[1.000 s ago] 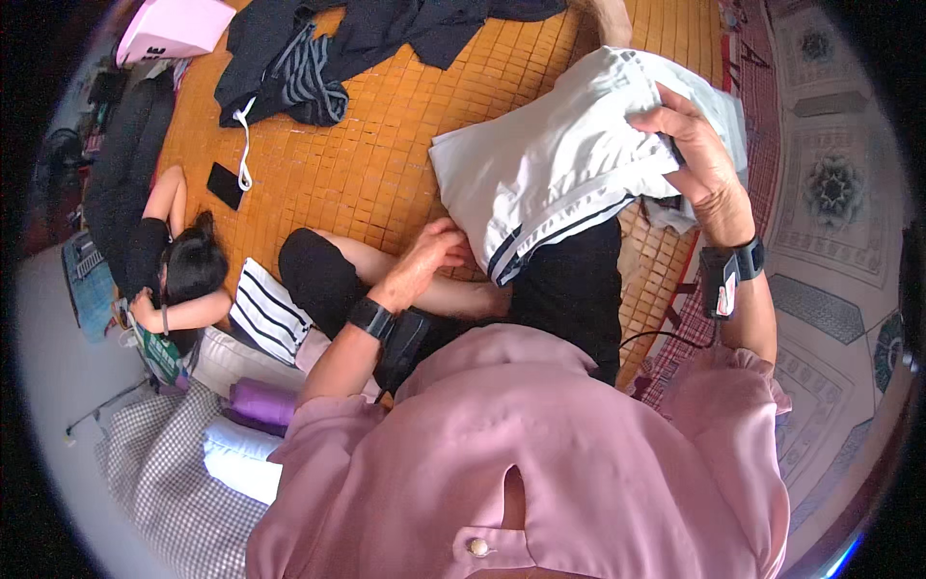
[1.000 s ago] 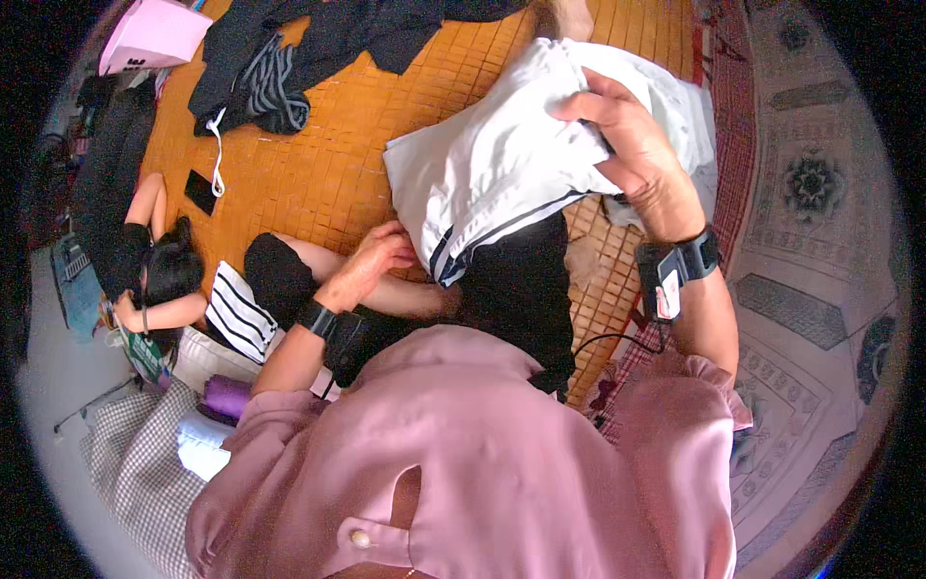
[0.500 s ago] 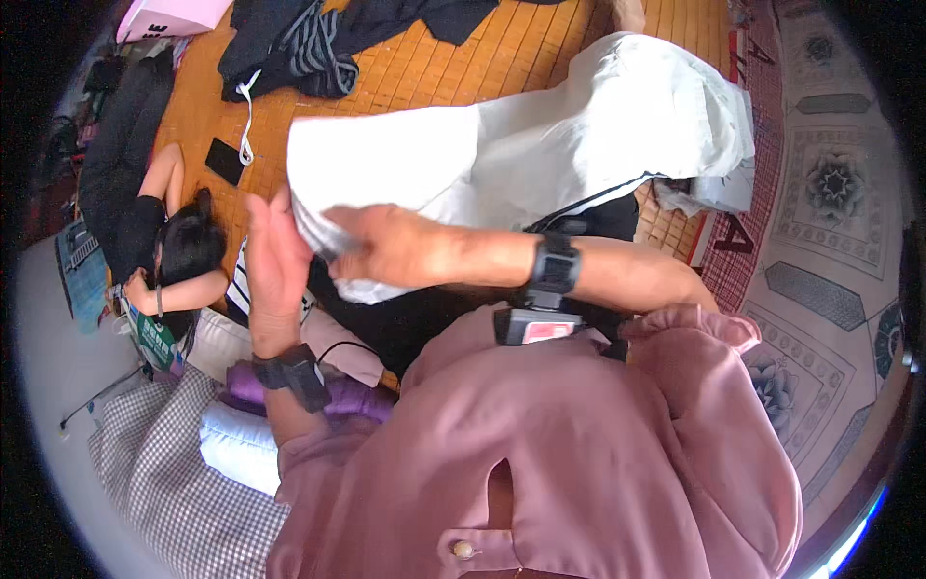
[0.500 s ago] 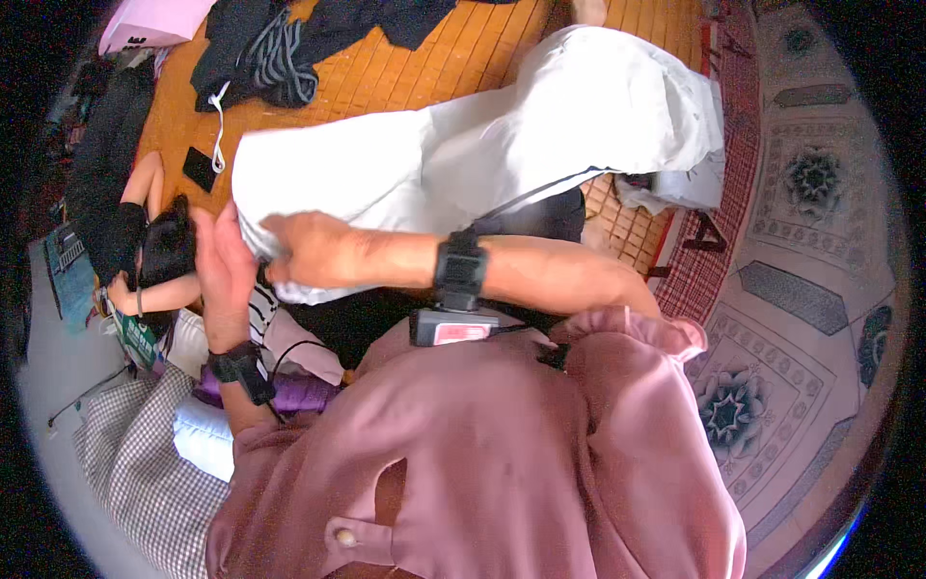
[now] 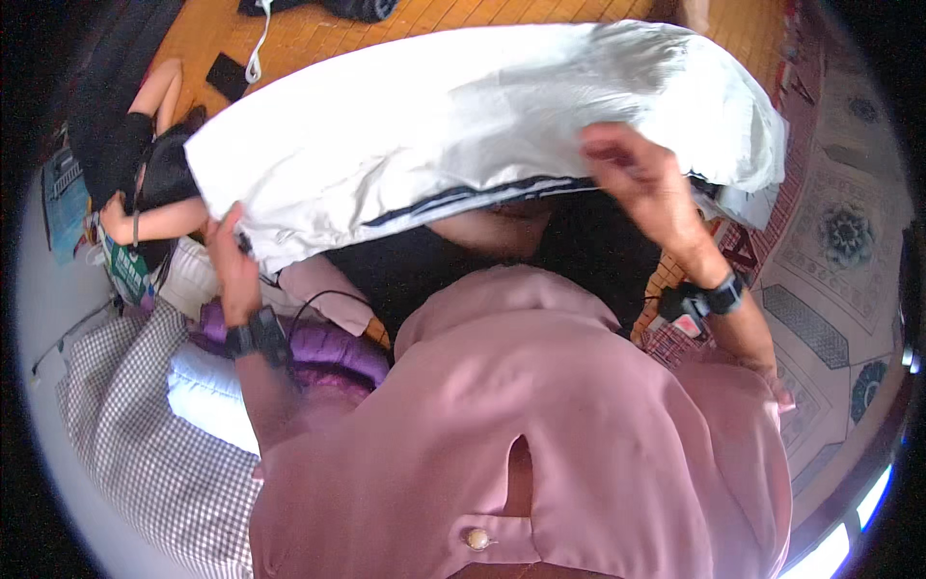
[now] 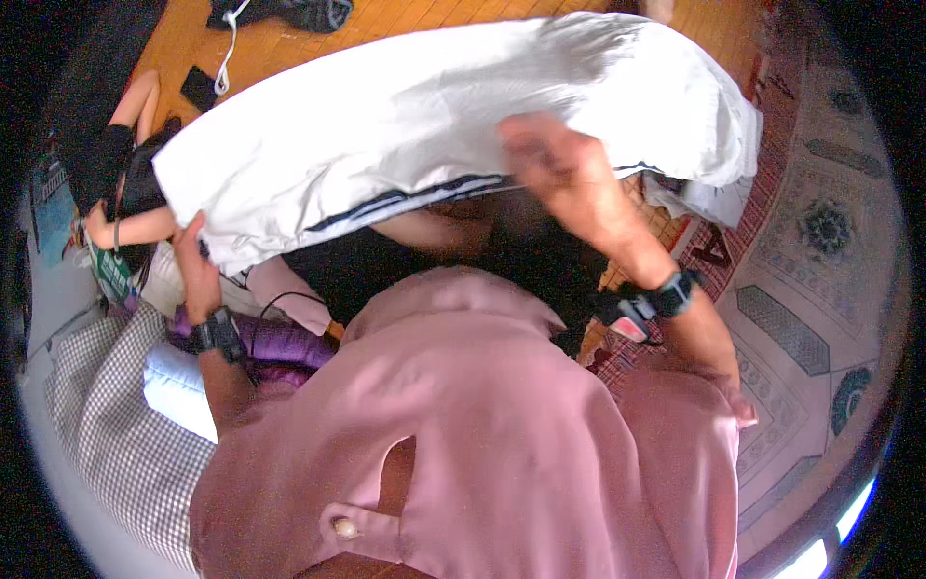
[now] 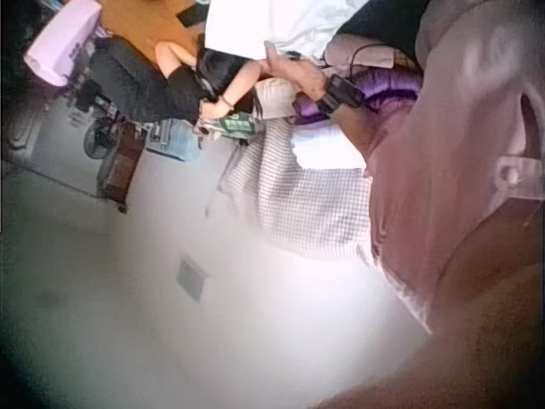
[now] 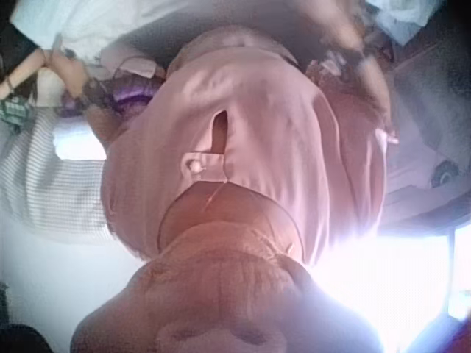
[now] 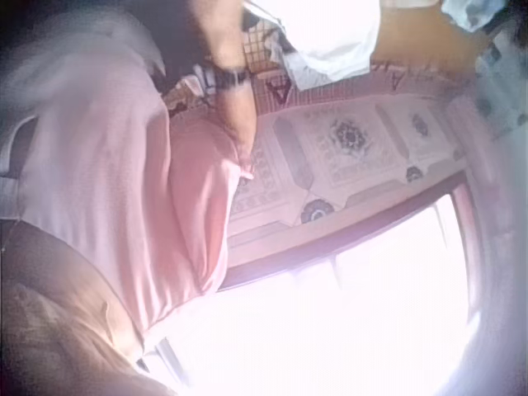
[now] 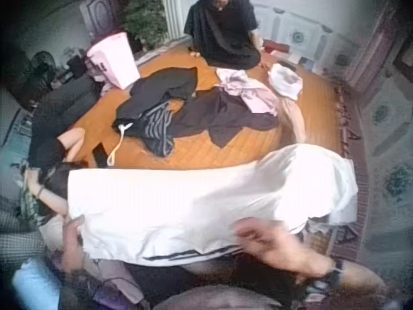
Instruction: The person folds white track pants by hand while sitting on a bamboo mat.
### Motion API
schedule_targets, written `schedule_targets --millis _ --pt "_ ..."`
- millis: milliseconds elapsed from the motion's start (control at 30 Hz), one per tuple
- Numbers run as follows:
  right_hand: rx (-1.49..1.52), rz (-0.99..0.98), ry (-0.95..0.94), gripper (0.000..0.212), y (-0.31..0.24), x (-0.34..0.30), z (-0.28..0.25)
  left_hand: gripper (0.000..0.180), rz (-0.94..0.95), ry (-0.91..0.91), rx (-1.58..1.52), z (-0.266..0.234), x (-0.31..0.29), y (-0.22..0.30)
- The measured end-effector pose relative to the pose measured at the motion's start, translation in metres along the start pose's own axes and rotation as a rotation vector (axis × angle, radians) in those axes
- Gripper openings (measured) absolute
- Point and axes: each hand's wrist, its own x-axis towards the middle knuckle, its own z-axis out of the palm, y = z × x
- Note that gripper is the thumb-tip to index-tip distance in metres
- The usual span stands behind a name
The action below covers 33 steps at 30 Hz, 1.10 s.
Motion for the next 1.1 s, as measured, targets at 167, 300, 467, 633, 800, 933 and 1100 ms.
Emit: schedule_targets --millis 167,300,467,633,800,933,1100 --pt "-0.479 -0.176 -0.008 0.023 0.000 -0.001 -0.024 0.046 0.287 -0.245 0.224 0.014 -0.004 -0.088" --pt "-0.683 -0.371 -0.078 0.023 0.017 0.001 -0.017 0.043 0.139 -0.330 0.311 0.016 -0.009 -0.071" --pt "-0.620 -0.439 -0.136 0.027 0.010 0.000 -0.015 0.020 -0.341 0.336 0.093 0.025 0.001 -0.047" --pt "-0.638 -0.445 -0.145 0.030 0.013 0.003 -0.016 0.022 -0.061 0.028 0.143 0.050 -0.013 0.064" --pt "-0.657 -0.433 -0.130 0.027 0.019 0.004 -0.016 0.023 0.380 -0.258 0.289 0.088 -0.028 0.110" --pt "-0.631 -0.459 -0.090 0.025 0.022 0.004 -0.019 0.022 0.381 -0.248 0.321 0.094 -0.031 0.101" --pt "-0.586 -0.473 -0.003 0.023 0.019 -0.004 -0.026 0.012 0.370 -0.169 0.270 0.090 -0.036 0.108"
